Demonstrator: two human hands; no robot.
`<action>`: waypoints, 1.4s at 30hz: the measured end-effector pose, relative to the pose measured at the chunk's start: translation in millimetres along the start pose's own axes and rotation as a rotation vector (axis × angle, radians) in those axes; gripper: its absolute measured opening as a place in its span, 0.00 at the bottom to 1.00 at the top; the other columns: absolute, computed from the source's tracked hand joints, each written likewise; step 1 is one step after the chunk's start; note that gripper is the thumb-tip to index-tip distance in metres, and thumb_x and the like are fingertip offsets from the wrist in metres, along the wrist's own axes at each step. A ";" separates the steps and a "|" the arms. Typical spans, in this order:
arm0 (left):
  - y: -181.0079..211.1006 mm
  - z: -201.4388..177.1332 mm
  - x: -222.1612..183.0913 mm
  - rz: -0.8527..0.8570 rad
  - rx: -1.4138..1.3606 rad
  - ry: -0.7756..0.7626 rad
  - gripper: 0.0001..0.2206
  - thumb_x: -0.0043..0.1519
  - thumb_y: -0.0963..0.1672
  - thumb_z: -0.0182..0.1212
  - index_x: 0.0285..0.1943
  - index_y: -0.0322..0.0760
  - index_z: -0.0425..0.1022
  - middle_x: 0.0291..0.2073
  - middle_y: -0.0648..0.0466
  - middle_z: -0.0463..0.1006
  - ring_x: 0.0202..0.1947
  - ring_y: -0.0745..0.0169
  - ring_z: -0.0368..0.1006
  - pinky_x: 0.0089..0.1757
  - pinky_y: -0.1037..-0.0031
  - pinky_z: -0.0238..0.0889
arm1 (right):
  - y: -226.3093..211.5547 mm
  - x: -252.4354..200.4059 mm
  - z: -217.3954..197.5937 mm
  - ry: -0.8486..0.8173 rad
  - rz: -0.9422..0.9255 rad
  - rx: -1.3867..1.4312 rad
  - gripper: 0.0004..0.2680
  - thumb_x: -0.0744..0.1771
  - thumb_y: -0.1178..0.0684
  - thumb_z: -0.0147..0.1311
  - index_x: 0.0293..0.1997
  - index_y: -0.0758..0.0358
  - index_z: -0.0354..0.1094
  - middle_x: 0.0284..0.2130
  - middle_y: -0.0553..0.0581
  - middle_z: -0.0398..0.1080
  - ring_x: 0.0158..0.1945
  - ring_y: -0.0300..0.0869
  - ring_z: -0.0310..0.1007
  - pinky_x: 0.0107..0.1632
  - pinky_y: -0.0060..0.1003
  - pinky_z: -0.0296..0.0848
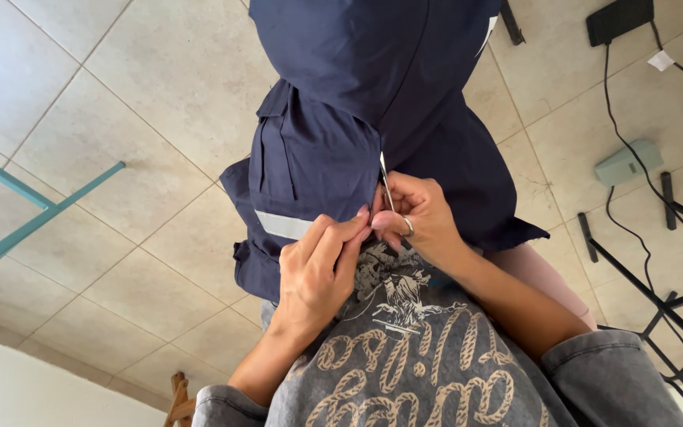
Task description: Trimming loose threads from a navy blue uniform jacket using scissors
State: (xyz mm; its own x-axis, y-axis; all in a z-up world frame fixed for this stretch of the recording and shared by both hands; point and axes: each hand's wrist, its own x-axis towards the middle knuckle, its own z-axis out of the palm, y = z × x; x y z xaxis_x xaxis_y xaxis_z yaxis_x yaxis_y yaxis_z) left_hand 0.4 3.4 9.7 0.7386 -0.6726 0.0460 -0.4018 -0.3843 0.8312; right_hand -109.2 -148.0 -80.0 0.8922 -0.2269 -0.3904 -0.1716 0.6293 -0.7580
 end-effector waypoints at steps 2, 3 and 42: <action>1.2 -1.2 1.6 0.004 0.004 0.003 0.04 0.69 0.38 0.65 0.48 0.35 0.84 0.31 0.55 0.79 0.25 0.55 0.81 0.29 0.74 0.76 | -5.7 2.5 4.0 -0.005 0.005 0.006 0.13 0.66 0.52 0.72 0.36 0.75 0.72 0.17 0.62 0.72 0.12 0.36 0.70 0.19 0.26 0.67; 2.2 -1.9 1.6 0.005 0.008 0.009 0.04 0.69 0.39 0.65 0.48 0.35 0.85 0.31 0.56 0.79 0.25 0.55 0.81 0.29 0.74 0.76 | -8.5 3.1 6.1 -0.011 0.014 0.011 0.14 0.66 0.50 0.72 0.36 0.75 0.72 0.18 0.63 0.72 0.12 0.37 0.71 0.19 0.27 0.68; 8.1 -7.1 2.5 0.041 0.027 0.027 0.03 0.69 0.38 0.65 0.47 0.33 0.84 0.30 0.56 0.78 0.23 0.57 0.79 0.27 0.77 0.74 | -31.8 33.3 -6.4 -0.059 -0.011 -0.100 0.11 0.67 0.55 0.70 0.37 0.75 0.71 0.17 0.62 0.70 0.11 0.35 0.67 0.17 0.26 0.68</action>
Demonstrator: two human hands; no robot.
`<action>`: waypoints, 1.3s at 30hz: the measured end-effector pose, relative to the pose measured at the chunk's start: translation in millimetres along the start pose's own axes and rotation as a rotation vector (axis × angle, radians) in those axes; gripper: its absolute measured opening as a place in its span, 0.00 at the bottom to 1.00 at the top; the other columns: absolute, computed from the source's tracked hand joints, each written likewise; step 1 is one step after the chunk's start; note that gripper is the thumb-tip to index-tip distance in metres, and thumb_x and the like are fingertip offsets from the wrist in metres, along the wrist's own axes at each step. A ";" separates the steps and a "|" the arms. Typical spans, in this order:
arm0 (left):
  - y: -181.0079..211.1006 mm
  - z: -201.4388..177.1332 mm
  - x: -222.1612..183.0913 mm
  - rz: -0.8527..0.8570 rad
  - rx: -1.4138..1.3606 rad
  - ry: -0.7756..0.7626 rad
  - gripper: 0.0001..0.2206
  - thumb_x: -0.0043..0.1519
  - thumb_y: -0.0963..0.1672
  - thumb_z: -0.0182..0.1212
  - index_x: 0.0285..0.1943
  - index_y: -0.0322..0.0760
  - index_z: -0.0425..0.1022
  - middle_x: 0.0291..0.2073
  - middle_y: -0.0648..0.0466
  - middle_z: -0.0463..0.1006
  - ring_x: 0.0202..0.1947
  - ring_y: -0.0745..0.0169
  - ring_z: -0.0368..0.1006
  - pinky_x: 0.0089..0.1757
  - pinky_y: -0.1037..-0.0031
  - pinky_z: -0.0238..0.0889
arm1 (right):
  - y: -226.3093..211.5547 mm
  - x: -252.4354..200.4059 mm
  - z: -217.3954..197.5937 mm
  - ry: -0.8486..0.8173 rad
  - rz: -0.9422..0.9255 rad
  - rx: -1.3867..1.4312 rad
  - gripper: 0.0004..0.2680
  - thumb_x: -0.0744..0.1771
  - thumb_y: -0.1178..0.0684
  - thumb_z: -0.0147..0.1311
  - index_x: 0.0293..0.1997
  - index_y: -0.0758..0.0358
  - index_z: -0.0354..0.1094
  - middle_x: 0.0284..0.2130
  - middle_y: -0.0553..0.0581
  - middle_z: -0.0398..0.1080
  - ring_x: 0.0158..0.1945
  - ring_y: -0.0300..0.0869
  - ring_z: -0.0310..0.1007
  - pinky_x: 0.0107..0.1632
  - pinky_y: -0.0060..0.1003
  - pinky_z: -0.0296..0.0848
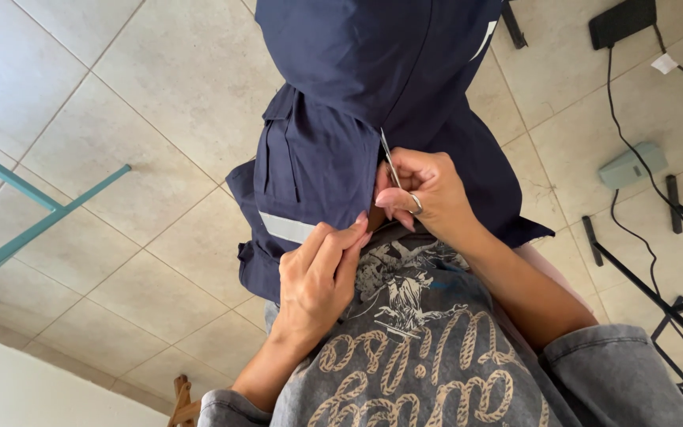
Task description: Trimming loose threads from a navy blue uniform jacket using scissors
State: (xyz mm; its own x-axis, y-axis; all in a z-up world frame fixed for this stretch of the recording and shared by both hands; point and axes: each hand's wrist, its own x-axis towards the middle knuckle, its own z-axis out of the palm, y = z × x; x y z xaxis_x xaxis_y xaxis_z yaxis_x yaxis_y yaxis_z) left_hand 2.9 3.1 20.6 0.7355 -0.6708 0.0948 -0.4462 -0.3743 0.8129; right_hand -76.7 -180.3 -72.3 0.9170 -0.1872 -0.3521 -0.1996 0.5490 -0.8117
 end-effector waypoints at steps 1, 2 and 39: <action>-0.4 0.2 0.5 0.000 0.003 0.003 0.03 0.69 0.38 0.65 0.47 0.33 0.84 0.30 0.56 0.78 0.23 0.57 0.79 0.27 0.77 0.74 | 2.3 0.3 -2.3 -0.004 -0.001 0.000 0.11 0.67 0.55 0.70 0.37 0.75 0.71 0.17 0.62 0.70 0.11 0.35 0.67 0.17 0.26 0.68; -0.9 0.5 0.9 0.000 0.007 -0.001 0.03 0.69 0.38 0.66 0.47 0.33 0.84 0.29 0.56 0.78 0.23 0.57 0.79 0.27 0.76 0.74 | 4.7 0.5 -4.6 -0.019 0.002 -0.012 0.11 0.67 0.55 0.70 0.37 0.75 0.71 0.17 0.63 0.70 0.11 0.36 0.68 0.17 0.27 0.68; -50.1 18.6 73.2 -0.129 -0.149 0.151 0.04 0.66 0.40 0.75 0.47 0.43 0.89 0.38 0.58 0.84 0.37 0.59 0.81 0.39 0.71 0.75 | -5.1 10.9 -4.3 -0.146 0.027 -0.020 0.09 0.66 0.57 0.69 0.38 0.76 0.74 0.21 0.62 0.74 0.17 0.40 0.78 0.21 0.30 0.77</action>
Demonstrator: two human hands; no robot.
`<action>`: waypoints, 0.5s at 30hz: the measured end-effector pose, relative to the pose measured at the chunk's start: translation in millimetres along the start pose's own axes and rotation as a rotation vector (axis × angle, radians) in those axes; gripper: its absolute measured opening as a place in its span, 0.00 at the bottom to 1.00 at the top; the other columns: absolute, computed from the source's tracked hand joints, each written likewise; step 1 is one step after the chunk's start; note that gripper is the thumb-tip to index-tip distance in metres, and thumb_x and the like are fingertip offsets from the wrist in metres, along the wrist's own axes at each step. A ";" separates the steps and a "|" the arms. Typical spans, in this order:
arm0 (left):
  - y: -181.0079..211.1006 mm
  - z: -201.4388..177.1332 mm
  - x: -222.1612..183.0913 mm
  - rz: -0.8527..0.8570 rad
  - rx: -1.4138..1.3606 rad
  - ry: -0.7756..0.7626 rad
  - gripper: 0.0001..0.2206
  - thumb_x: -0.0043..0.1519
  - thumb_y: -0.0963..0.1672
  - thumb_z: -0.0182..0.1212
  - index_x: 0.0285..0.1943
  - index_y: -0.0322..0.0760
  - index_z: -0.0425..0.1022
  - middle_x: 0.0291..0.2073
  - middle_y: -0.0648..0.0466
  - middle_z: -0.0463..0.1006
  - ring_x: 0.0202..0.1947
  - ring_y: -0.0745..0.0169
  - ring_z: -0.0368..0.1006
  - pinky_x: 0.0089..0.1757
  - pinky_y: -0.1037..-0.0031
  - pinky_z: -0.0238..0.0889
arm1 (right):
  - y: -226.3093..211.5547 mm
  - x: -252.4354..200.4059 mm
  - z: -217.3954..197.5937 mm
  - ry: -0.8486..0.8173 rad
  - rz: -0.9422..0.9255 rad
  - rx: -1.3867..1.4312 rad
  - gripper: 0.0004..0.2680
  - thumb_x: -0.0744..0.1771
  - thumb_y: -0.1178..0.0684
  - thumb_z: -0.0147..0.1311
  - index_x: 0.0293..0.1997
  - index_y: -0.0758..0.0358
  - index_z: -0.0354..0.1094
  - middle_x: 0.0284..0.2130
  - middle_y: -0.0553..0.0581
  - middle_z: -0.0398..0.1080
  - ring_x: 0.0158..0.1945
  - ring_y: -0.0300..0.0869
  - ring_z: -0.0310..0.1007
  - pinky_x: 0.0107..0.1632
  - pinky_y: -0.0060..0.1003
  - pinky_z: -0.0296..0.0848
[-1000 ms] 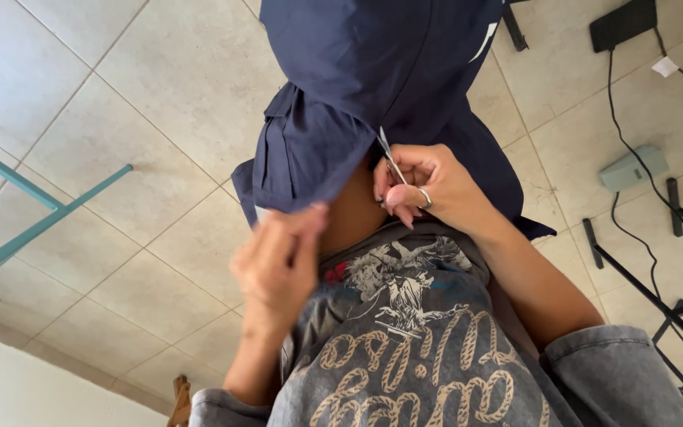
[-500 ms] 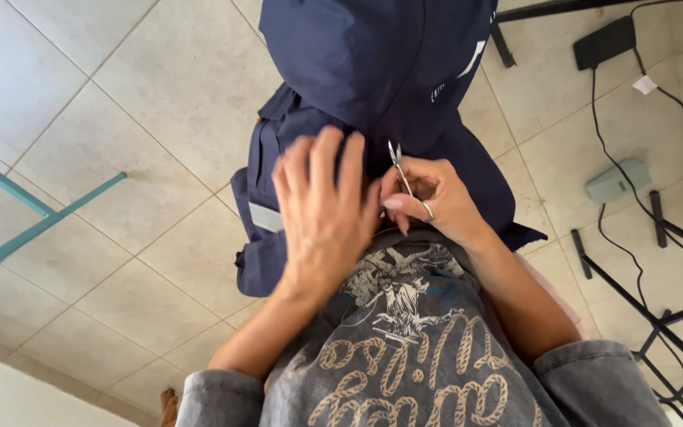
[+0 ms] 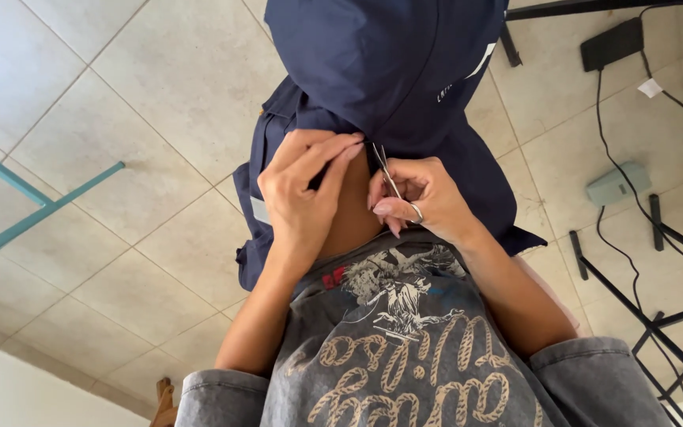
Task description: Trimming loose threads from a navy blue uniform jacket using scissors
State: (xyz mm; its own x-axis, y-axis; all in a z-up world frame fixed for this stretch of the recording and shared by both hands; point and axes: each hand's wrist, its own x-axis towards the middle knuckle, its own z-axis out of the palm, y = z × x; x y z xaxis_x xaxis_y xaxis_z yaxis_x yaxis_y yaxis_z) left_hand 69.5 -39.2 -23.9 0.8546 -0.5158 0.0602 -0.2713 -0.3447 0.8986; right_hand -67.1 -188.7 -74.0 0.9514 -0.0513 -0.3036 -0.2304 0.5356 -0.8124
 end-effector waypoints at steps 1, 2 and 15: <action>1.7 0.8 -0.5 -0.005 0.003 0.001 0.04 0.66 0.40 0.75 0.47 0.43 0.89 0.38 0.58 0.84 0.37 0.59 0.81 0.39 0.71 0.75 | 1.1 0.5 0.4 -0.003 0.004 0.003 0.09 0.66 0.57 0.69 0.38 0.76 0.74 0.21 0.62 0.74 0.17 0.40 0.78 0.21 0.30 0.77; 2.9 1.9 0.2 0.012 -0.025 0.023 0.04 0.66 0.39 0.73 0.47 0.40 0.89 0.37 0.56 0.83 0.36 0.56 0.80 0.39 0.69 0.75 | 2.1 1.1 0.8 -0.017 -0.029 -0.004 0.09 0.66 0.58 0.70 0.37 0.76 0.74 0.20 0.62 0.74 0.17 0.39 0.78 0.22 0.29 0.76; 1.0 2.5 1.2 0.051 -0.067 0.037 0.04 0.66 0.38 0.73 0.46 0.38 0.88 0.37 0.52 0.84 0.37 0.52 0.82 0.40 0.68 0.75 | 13.9 5.6 0.4 0.003 -0.074 0.041 0.11 0.65 0.55 0.72 0.37 0.76 0.74 0.19 0.61 0.72 0.15 0.38 0.75 0.20 0.27 0.73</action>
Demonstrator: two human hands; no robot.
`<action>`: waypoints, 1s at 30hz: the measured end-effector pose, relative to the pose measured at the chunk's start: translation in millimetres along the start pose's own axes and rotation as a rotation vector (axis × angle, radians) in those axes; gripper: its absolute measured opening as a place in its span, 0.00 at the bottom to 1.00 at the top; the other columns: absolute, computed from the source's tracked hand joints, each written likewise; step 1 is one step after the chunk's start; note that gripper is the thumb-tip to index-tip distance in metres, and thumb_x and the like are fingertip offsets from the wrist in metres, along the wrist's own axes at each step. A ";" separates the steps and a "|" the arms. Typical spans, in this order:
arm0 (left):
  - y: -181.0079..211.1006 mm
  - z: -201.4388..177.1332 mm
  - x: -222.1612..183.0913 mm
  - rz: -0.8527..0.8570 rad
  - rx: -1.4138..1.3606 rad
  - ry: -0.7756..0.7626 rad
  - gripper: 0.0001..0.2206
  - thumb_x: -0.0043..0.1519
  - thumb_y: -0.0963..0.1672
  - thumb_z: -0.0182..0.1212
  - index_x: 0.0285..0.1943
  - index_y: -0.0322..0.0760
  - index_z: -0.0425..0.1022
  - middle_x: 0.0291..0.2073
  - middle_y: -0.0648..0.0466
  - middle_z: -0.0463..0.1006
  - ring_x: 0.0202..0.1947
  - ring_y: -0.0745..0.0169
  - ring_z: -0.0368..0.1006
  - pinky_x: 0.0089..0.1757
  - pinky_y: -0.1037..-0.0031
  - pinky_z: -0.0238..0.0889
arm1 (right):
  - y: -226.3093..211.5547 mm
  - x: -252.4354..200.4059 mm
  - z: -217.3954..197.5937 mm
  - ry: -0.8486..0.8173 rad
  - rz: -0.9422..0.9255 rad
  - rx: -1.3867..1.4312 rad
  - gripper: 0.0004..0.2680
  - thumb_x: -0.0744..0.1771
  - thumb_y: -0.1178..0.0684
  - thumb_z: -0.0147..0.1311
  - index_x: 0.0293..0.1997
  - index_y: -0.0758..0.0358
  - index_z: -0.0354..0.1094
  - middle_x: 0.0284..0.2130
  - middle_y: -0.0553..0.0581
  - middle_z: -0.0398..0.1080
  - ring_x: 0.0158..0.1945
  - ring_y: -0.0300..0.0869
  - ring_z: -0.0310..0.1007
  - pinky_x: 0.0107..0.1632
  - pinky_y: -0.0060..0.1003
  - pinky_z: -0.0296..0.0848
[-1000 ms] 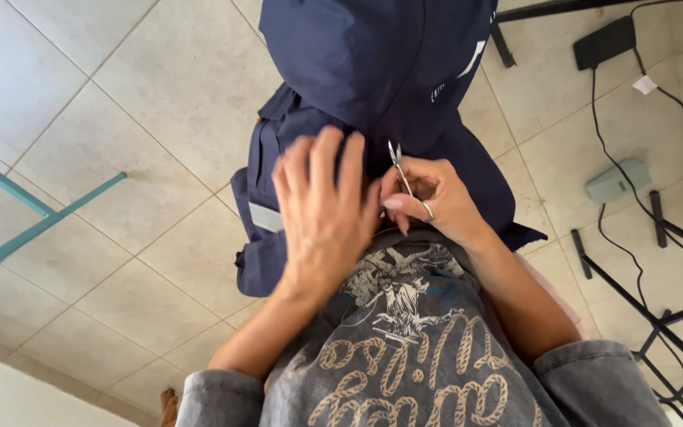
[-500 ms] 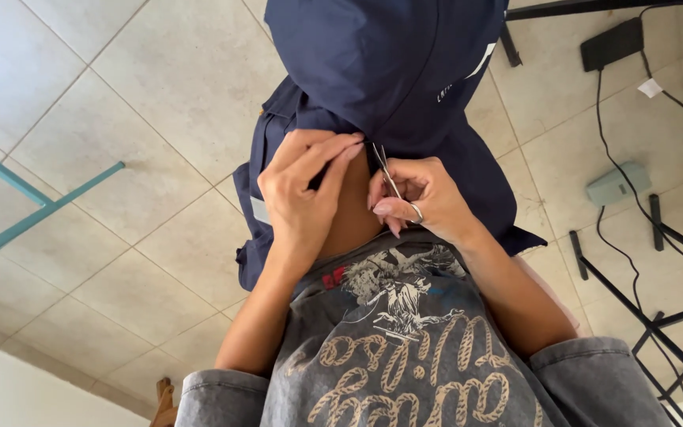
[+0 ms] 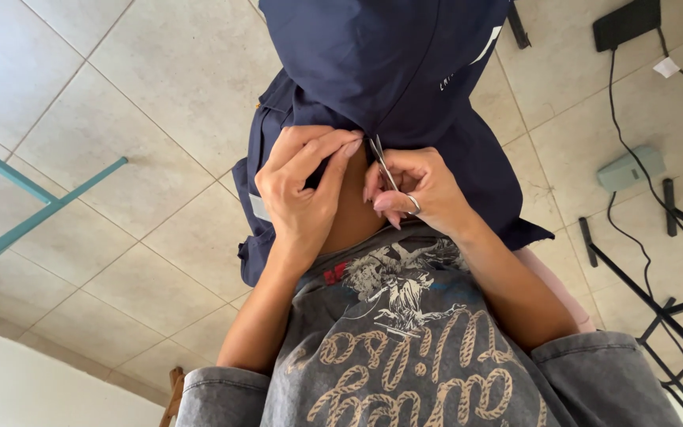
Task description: Trimming loose threads from a navy blue uniform jacket using scissors
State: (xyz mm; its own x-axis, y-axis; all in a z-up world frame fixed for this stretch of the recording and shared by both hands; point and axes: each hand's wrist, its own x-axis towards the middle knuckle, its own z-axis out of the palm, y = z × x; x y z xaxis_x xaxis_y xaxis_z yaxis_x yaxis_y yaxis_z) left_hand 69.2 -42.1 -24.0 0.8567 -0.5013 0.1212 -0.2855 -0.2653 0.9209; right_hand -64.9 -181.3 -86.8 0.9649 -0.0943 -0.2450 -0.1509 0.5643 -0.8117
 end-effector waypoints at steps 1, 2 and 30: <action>1.1 0.5 -1.2 0.002 0.002 0.000 0.04 0.66 0.38 0.73 0.46 0.38 0.88 0.37 0.52 0.84 0.37 0.52 0.82 0.40 0.68 0.75 | 1.6 -0.7 -0.9 -0.001 -0.002 0.001 0.11 0.65 0.55 0.72 0.37 0.76 0.74 0.19 0.61 0.72 0.15 0.38 0.75 0.20 0.27 0.73; 2.3 0.8 -2.4 0.011 0.025 0.010 0.03 0.66 0.38 0.74 0.45 0.38 0.89 0.36 0.53 0.84 0.36 0.51 0.82 0.40 0.67 0.75 | 3.1 -1.3 -1.5 0.017 0.003 0.012 0.11 0.65 0.56 0.73 0.37 0.77 0.73 0.19 0.61 0.72 0.15 0.37 0.74 0.20 0.27 0.72; -9.3 -9.7 -6.6 -0.206 -0.249 0.000 0.03 0.70 0.40 0.68 0.47 0.35 0.87 0.39 0.49 0.85 0.43 0.56 0.82 0.48 0.66 0.72 | -12.4 7.8 -1.9 0.021 0.061 -0.101 0.11 0.64 0.56 0.75 0.37 0.73 0.75 0.19 0.60 0.72 0.16 0.34 0.70 0.21 0.27 0.73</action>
State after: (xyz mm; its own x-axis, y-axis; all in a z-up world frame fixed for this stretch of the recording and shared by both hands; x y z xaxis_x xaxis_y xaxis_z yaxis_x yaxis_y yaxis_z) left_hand 70.4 -28.3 -29.9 0.8856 -0.4580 -0.0773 0.0077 -0.1518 0.9884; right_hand -55.9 -190.5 -79.6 0.9488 -0.0799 -0.3055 -0.2309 0.4845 -0.8438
